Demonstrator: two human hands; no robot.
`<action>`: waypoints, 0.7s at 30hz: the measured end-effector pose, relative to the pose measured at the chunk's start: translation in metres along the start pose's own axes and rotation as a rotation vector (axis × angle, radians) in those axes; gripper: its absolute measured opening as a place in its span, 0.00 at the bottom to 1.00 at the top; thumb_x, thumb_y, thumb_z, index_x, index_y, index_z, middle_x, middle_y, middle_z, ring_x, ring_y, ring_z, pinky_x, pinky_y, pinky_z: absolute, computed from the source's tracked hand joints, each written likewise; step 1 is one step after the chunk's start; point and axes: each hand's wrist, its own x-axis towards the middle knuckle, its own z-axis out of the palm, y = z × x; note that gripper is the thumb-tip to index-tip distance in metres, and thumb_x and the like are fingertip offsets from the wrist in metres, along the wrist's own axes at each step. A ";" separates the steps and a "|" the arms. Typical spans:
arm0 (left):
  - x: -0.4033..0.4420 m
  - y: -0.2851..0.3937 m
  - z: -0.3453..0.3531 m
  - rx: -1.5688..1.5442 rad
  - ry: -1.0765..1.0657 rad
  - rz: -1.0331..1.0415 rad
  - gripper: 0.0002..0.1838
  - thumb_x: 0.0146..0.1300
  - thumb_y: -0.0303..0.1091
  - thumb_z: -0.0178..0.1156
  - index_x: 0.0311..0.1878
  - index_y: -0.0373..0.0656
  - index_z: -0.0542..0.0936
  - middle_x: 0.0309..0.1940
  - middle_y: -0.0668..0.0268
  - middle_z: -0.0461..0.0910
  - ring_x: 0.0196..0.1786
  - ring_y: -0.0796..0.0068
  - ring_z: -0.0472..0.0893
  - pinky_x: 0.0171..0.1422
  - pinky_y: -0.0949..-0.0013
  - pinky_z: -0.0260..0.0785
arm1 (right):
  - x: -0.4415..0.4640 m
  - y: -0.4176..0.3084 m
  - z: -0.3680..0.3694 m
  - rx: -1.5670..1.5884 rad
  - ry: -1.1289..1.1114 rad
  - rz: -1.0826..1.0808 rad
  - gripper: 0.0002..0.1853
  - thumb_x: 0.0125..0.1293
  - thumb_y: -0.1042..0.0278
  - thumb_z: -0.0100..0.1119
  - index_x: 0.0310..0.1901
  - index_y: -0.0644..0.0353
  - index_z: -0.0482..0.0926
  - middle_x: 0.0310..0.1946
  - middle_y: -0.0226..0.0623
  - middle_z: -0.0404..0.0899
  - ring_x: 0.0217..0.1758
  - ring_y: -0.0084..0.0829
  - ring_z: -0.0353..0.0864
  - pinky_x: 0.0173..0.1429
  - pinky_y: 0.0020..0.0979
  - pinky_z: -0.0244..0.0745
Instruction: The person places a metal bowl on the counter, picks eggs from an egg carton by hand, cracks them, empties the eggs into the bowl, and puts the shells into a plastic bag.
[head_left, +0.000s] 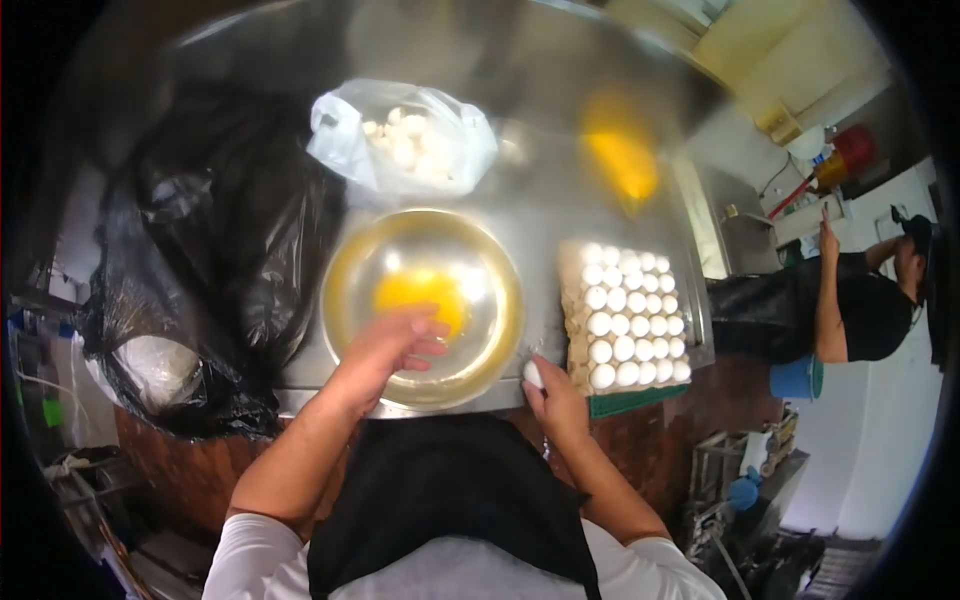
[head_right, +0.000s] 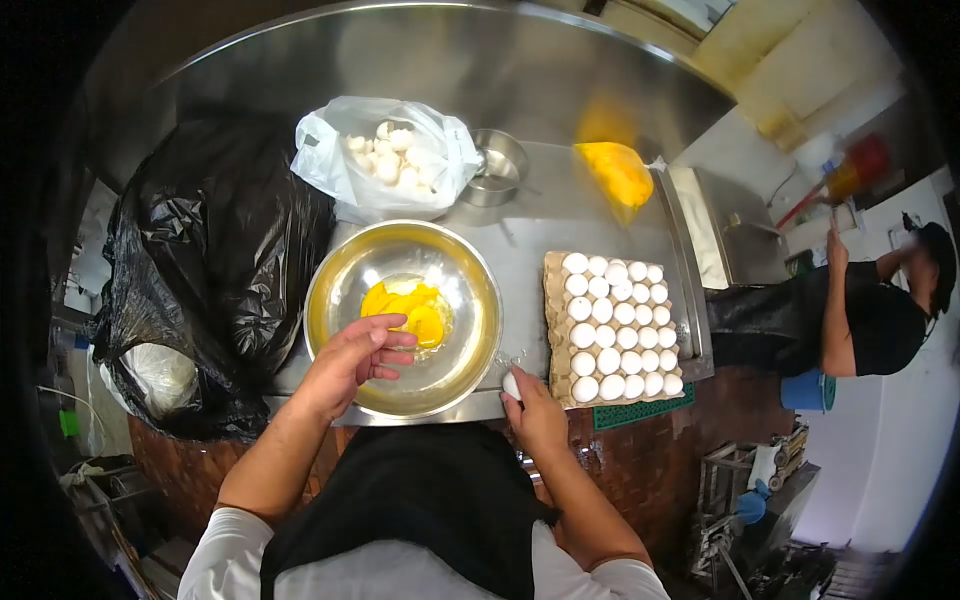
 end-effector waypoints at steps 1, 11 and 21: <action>0.001 0.001 0.000 0.014 -0.004 0.011 0.25 0.71 0.45 0.53 0.66 0.40 0.71 0.55 0.59 0.80 0.53 0.67 0.80 0.56 0.66 0.70 | 0.000 0.004 0.002 -0.032 -0.006 -0.003 0.23 0.65 0.63 0.61 0.60 0.61 0.74 0.52 0.48 0.80 0.51 0.46 0.82 0.53 0.38 0.77; 0.008 -0.015 0.024 0.414 -0.055 0.302 0.25 0.55 0.32 0.73 0.56 0.39 0.80 0.46 0.63 0.82 0.42 0.78 0.79 0.43 0.75 0.73 | 0.049 -0.063 -0.044 1.504 -0.436 0.506 0.28 0.73 0.46 0.42 0.64 0.59 0.69 0.39 0.39 0.83 0.26 0.24 0.78 0.28 0.22 0.71; 0.001 0.011 0.037 0.760 0.097 0.483 0.19 0.52 0.34 0.73 0.47 0.38 0.83 0.35 0.64 0.84 0.31 0.79 0.81 0.37 0.75 0.75 | 0.068 -0.108 -0.020 1.268 -0.364 0.396 0.23 0.78 0.49 0.38 0.56 0.61 0.73 0.32 0.35 0.79 0.25 0.25 0.77 0.27 0.23 0.70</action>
